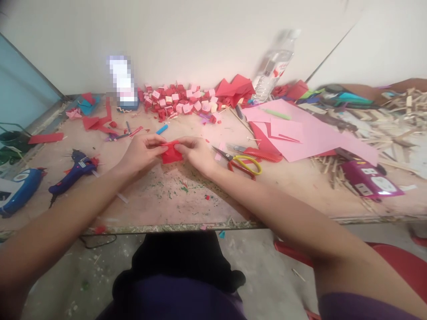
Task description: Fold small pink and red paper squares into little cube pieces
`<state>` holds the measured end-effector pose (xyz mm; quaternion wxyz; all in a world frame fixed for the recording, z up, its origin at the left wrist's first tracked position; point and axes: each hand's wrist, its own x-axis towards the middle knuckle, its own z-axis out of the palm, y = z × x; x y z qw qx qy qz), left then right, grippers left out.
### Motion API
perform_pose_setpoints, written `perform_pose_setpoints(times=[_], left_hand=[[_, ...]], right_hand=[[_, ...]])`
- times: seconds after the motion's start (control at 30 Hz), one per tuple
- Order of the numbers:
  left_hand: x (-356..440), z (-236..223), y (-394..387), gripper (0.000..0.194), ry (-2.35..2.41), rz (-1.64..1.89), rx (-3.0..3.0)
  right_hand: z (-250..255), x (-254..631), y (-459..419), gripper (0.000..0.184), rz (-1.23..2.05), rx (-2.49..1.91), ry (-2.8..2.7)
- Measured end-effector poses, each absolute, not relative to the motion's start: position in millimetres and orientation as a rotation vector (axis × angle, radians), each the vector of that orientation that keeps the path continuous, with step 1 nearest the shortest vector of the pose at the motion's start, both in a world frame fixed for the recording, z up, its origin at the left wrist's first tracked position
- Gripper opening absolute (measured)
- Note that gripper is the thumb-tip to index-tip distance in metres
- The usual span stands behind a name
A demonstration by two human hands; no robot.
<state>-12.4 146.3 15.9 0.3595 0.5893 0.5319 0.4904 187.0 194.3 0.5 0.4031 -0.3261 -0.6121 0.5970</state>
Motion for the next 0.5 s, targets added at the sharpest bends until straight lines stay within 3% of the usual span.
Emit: perform_pose_setpoints(times=[0.17, 0.33, 0.5], left_hand=[[-11.1, 13.9, 147.1, 0.038, 1.339, 1.345, 1.302], [-11.3, 17.1, 144.9, 0.022, 1.361, 1.301, 1.231], [-9.3, 22.7, 140.9, 0.012, 1.35, 1.167, 1.282]], right_hand=[[3.4, 187.5, 195.3, 0.023, 1.544, -0.824, -1.581], [4.1, 186.0, 196.3, 0.013, 1.534, -0.868, -1.534], [3.6, 184.7, 196.5, 0.016, 1.522, -0.89, -1.397]])
